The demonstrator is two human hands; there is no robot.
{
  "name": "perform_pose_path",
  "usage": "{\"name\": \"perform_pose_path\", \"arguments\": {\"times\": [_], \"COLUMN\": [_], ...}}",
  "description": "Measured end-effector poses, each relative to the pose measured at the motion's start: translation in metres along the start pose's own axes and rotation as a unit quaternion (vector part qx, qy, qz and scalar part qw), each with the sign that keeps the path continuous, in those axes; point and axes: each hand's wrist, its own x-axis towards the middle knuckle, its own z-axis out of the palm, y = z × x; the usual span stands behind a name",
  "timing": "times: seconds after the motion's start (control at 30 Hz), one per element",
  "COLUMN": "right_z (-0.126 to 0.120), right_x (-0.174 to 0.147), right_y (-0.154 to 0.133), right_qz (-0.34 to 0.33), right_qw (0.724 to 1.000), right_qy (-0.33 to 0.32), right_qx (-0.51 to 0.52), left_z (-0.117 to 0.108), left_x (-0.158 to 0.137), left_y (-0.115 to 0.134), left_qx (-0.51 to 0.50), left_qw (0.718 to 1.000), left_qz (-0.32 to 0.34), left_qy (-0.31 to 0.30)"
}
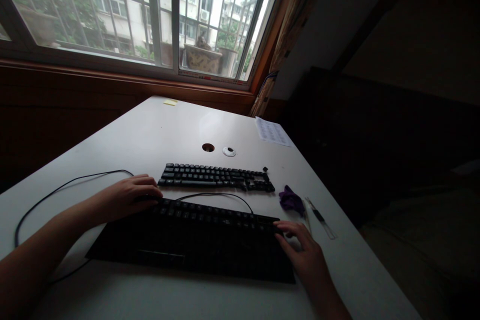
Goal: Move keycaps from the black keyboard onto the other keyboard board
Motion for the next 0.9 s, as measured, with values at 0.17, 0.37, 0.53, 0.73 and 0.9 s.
{"name": "perform_pose_path", "arguments": {"times": [0.17,0.37,0.53,0.73,0.9], "right_z": [0.000,0.000,0.001,0.004,0.006], "right_x": [-0.001,0.001,0.000,-0.007,-0.011], "right_y": [0.001,0.001,0.003,0.010,0.013], "right_qz": [0.013,-0.006,0.010,0.064,0.094], "right_qw": [0.999,1.000,0.999,0.997,0.994], "right_qy": [0.028,0.010,0.032,0.018,0.029], "right_qx": [-0.018,-0.020,-0.007,0.036,0.052], "left_z": [-0.002,-0.002,-0.001,0.000,-0.001], "left_x": [0.000,0.001,0.000,-0.001,-0.001], "left_y": [0.003,0.003,0.001,0.001,0.001], "left_qx": [-0.005,-0.001,0.002,-0.006,-0.009], "left_qw": [1.000,1.000,1.000,1.000,1.000], "left_qz": [0.002,0.003,-0.001,-0.001,0.002], "left_qy": [0.005,0.000,-0.003,-0.002,-0.001]}}
